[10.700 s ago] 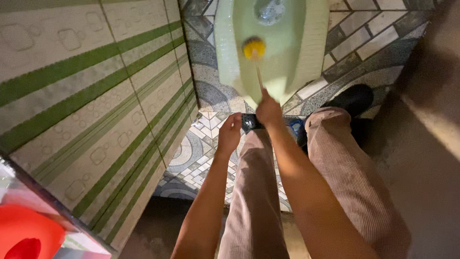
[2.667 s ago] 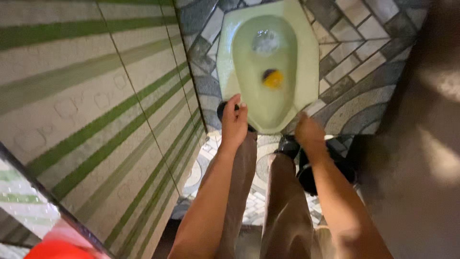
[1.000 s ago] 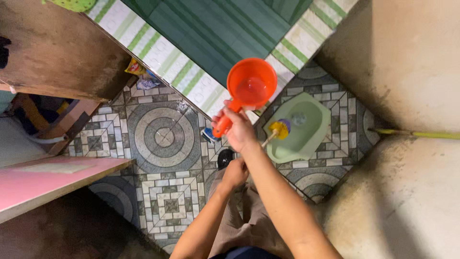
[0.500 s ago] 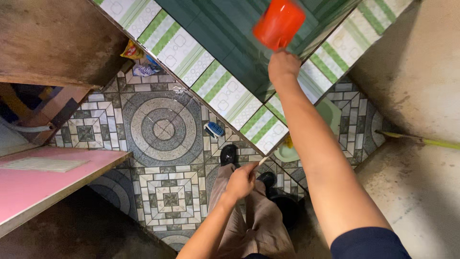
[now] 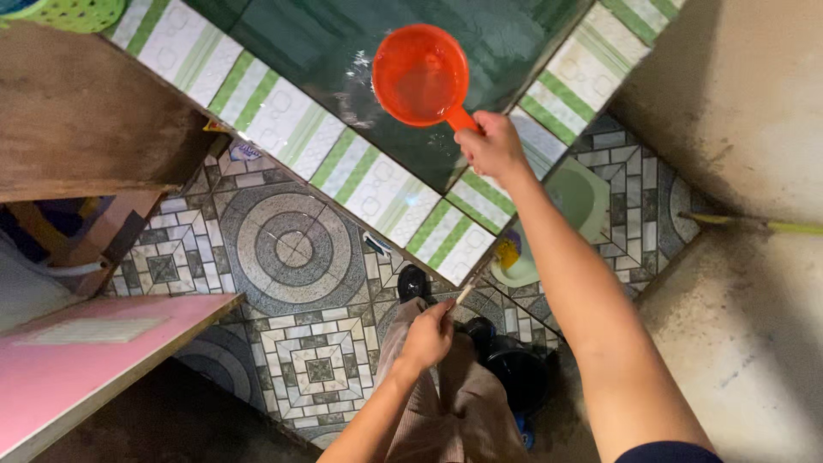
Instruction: The person scrubs the interior of a squat toilet using a long-handled brush, then uses an orange pitcher to pour water into the toilet to rinse it.
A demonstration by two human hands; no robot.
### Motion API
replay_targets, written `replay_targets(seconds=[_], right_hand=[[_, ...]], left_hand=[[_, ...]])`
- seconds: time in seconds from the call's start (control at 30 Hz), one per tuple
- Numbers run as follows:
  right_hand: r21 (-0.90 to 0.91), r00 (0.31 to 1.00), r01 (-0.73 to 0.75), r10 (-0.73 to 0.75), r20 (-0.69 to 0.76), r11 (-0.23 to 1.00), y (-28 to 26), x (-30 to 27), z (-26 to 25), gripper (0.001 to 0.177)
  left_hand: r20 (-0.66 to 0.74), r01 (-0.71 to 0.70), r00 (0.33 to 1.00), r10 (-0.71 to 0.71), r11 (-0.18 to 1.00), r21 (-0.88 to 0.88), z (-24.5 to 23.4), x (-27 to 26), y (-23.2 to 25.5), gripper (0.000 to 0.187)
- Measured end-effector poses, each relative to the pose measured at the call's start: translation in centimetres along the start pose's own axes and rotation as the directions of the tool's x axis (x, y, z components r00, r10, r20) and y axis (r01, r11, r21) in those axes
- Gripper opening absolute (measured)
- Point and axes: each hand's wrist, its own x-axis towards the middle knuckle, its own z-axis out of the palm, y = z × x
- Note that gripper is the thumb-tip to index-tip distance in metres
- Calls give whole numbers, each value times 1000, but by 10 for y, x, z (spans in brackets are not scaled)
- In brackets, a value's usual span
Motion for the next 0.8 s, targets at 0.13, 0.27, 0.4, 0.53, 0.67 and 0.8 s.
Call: replay_targets(seconds=[0.13,0.27,0.4,0.53,0.67,0.8], right_hand=[[335,988,117,-75,-138,935,4,-61,-23,24],[514,962,230,-112,-251,826,22,-117,-66,27],[496,910,301,-90,-404,814,70,-170,-115,19],[474,874,262,1,-486,841,152,-221,-159,13],[450,848,272,10,-530,851,249,-278,-178,11],[93,758,-18,74,-648,996,353,-325,-169,10]], left_hand=[[-17,-8,1000,8,1000,14,31,3,-4,36],[20,59,998,-59,998,-11,74,8,-24,38],[-27,69,997,-68,997,24,123,19,-61,32],[-50,-24,998,24,1000,8,168,39,-97,33],[-36,111,994,-106,976,188,204,61,-115,34],[-55,151,988,-144,974,168,234,88,-138,34]])
